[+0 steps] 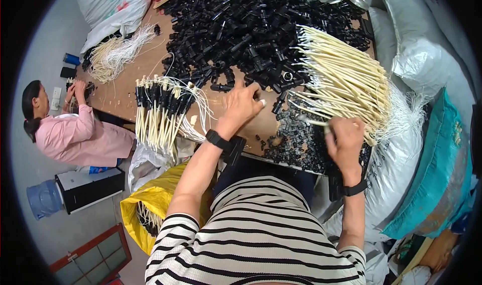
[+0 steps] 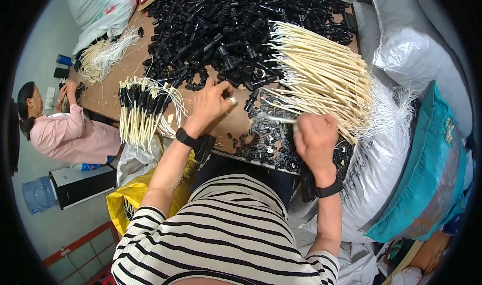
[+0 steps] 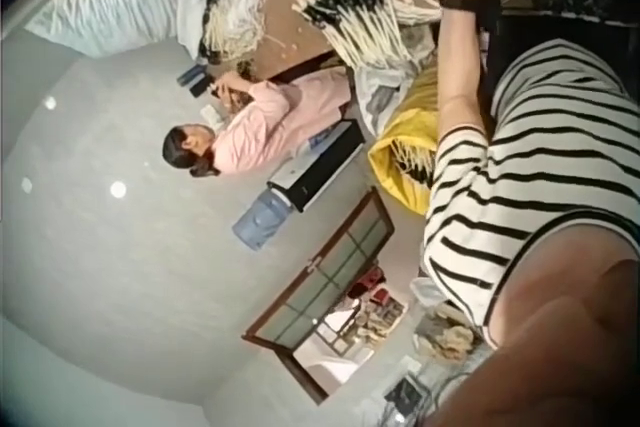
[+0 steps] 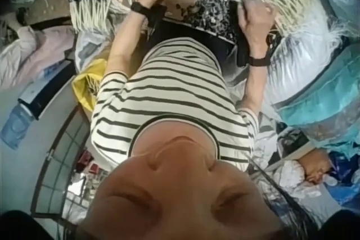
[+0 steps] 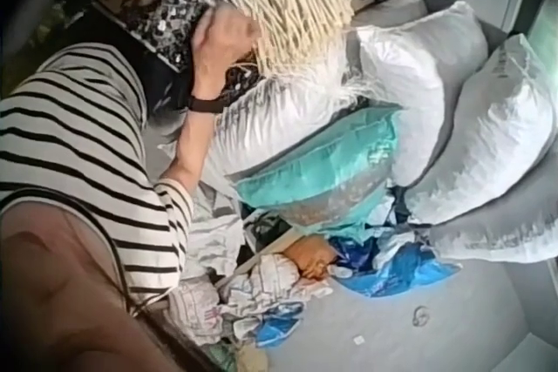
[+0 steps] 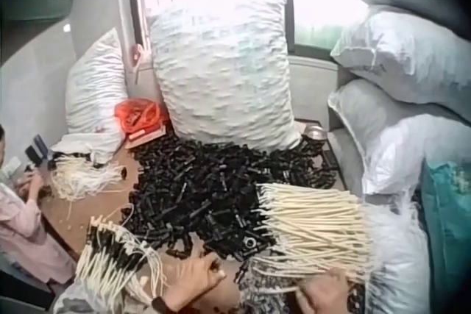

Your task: The person assembles components by hand, picking up a black plastic connector and a white tube, fitting them together, and then threading a white cord through the assembly. The finished pieces are placed onto a growing pile on the table.

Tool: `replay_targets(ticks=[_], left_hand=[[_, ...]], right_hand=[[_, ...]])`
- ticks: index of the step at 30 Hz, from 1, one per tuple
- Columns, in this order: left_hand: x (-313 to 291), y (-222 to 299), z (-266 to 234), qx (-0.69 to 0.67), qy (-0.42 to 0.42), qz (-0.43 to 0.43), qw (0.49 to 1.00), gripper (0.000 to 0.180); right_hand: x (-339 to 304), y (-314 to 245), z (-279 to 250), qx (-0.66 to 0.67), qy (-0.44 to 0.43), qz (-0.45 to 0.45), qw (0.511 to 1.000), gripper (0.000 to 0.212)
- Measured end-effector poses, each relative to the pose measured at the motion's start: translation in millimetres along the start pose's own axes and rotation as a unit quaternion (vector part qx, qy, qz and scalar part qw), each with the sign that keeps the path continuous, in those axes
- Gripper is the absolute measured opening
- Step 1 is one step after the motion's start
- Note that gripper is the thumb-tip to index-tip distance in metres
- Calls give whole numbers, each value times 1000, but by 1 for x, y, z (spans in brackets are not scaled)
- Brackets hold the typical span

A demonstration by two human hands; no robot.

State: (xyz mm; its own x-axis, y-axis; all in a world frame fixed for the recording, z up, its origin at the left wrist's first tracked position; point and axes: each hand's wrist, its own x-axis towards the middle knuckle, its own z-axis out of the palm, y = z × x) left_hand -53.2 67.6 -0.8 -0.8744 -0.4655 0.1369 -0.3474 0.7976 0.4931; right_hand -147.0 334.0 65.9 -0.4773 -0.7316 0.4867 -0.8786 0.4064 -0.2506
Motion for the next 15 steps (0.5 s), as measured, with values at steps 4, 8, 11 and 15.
replay_targets(ticks=[4,8,11,15], left_hand=[[2,-18,3,37,10,20,999,12],[-25,-14,3,-208,-11,-74,975,22],[-43,-19,10,-325,-55,-12,944,40],[-49,5,-11,-275,-125,21,953,35]], right_hand=[[-12,-30,8,24,-114,26,993,25],[-20,-28,39,139,-84,174,971,20],[-13,-35,53,202,-73,193,958,19],[-8,-45,60,189,-110,144,965,16]])
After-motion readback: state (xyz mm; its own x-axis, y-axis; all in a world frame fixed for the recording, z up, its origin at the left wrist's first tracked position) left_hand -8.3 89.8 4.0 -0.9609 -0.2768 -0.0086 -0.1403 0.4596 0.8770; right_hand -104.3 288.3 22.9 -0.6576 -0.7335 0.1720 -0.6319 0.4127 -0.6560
